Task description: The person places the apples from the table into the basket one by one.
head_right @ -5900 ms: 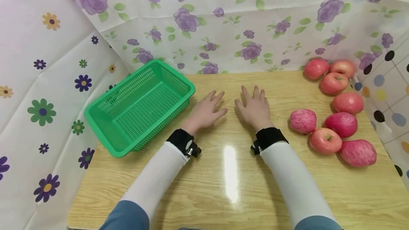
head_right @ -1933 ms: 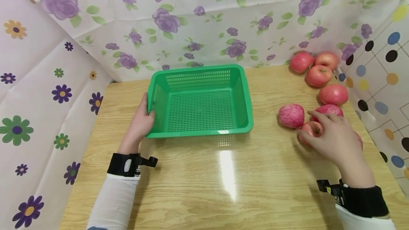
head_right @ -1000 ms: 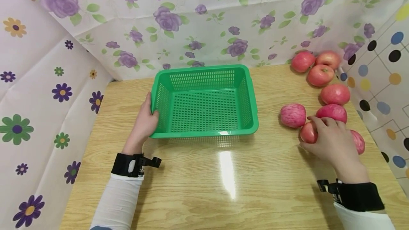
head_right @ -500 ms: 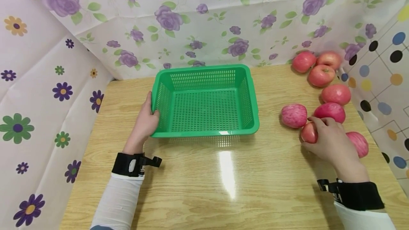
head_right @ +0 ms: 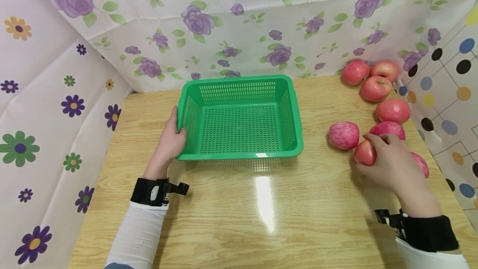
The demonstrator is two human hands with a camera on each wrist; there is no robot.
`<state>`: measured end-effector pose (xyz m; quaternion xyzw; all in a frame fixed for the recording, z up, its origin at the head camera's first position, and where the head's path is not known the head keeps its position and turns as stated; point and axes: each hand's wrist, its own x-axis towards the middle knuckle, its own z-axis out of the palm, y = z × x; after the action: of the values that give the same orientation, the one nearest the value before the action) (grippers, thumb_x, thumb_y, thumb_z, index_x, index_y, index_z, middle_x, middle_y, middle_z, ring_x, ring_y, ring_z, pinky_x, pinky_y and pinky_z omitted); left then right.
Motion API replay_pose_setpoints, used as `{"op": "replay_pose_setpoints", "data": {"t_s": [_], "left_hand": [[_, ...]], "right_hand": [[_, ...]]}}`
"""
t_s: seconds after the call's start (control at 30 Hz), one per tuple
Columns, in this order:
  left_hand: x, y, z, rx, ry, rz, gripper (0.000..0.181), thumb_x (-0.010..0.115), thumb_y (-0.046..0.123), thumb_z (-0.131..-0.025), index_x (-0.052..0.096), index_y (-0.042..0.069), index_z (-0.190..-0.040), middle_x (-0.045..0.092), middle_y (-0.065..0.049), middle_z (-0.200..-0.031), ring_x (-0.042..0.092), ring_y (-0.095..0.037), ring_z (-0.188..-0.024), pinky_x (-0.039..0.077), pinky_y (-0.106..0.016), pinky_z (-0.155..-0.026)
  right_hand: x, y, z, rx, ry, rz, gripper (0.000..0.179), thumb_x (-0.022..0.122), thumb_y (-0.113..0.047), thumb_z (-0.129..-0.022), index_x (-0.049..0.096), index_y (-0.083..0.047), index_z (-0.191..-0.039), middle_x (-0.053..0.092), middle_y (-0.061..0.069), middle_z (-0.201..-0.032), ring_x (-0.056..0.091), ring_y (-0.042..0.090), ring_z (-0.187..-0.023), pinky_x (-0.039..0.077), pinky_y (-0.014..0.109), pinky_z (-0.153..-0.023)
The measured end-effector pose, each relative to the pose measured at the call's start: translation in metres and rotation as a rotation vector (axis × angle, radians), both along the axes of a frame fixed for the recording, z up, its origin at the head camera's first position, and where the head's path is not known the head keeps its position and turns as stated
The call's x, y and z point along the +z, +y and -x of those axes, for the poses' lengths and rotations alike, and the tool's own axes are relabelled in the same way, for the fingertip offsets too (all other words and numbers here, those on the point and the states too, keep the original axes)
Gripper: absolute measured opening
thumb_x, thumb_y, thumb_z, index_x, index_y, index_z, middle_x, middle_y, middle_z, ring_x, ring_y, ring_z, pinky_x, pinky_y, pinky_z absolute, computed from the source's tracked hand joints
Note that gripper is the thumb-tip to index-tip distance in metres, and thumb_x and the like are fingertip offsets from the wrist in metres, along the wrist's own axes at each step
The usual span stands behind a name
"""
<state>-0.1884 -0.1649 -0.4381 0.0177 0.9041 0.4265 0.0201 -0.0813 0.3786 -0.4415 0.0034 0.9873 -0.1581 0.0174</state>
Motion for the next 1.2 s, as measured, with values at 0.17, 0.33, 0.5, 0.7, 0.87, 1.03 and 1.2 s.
{"op": "replay_pose_setpoints", "data": {"t_s": [0.17,0.33,0.5,0.7,0.87,1.03,1.2], "left_hand": [[0.0,0.001,0.0,0.0,-0.005,0.007,0.077,0.038,0.0,-0.096,-0.005,0.009,-0.159,0.013,-0.02,-0.161,0.019,-0.032,-0.142,0.025,-0.055,-0.114],[0.0,0.001,-0.001,0.008,-0.016,0.028,0.078,0.039,0.002,-0.096,-0.005,0.011,-0.159,0.019,-0.021,-0.16,0.029,-0.032,-0.138,0.034,-0.054,-0.109],[0.0,0.001,0.0,0.015,-0.012,0.065,0.079,0.04,0.003,-0.096,-0.006,0.011,-0.159,0.029,-0.026,-0.155,0.048,-0.035,-0.121,0.047,-0.054,-0.095],[0.0,0.002,0.001,0.016,-0.008,0.116,0.08,0.042,0.002,-0.096,-0.007,0.01,-0.159,0.058,-0.034,-0.121,0.061,-0.03,-0.073,0.053,-0.043,-0.06],[0.001,0.002,0.001,0.019,-0.012,0.151,0.08,0.041,0.003,-0.095,-0.008,0.01,-0.159,0.062,-0.021,-0.079,0.057,-0.026,-0.054,0.048,-0.037,-0.048],[0.004,0.003,0.0,0.028,-0.032,0.171,0.081,0.041,0.003,-0.096,-0.008,0.011,-0.159,0.059,-0.016,-0.069,0.056,-0.025,-0.051,0.047,-0.036,-0.046],[0.004,0.003,-0.001,0.026,-0.033,0.186,0.082,0.042,0.003,-0.095,-0.008,0.011,-0.159,0.058,-0.016,-0.068,0.056,-0.024,-0.051,0.048,-0.036,-0.046]], "right_hand": [[0.01,-0.003,0.0,0.008,0.078,0.025,0.085,0.091,-0.038,-0.063,0.053,0.003,-0.126,0.034,0.039,-0.125,0.04,0.057,-0.1,0.04,0.076,-0.075],[0.023,-0.011,0.007,0.012,0.068,0.057,0.082,0.089,-0.038,-0.066,0.051,0.003,-0.126,0.032,0.04,-0.127,0.041,0.055,-0.1,0.04,0.074,-0.076],[0.041,-0.029,0.023,0.028,0.056,0.084,0.088,0.085,-0.044,-0.07,0.046,-0.002,-0.136,0.036,0.036,-0.129,0.042,0.052,-0.104,0.04,0.074,-0.077],[0.061,-0.056,0.045,0.102,0.094,0.131,0.081,0.081,-0.05,-0.074,0.048,-0.013,-0.138,0.039,0.031,-0.131,0.041,0.049,-0.108,0.042,0.075,-0.075],[0.069,-0.079,0.065,0.176,0.12,0.176,0.064,0.078,-0.035,-0.079,0.049,-0.01,-0.13,0.043,0.025,-0.127,0.04,0.044,-0.109,0.045,0.069,-0.076],[0.074,-0.104,0.084,0.227,0.114,0.202,0.062,0.077,-0.035,-0.08,0.049,-0.012,-0.131,0.045,0.021,-0.128,0.046,0.04,-0.107,0.047,0.063,-0.077],[0.078,-0.132,0.101,0.267,0.107,0.187,0.061,0.075,-0.034,-0.079,0.049,-0.014,-0.131,0.046,0.019,-0.124,0.05,0.036,-0.102,0.05,0.058,-0.077]]}}
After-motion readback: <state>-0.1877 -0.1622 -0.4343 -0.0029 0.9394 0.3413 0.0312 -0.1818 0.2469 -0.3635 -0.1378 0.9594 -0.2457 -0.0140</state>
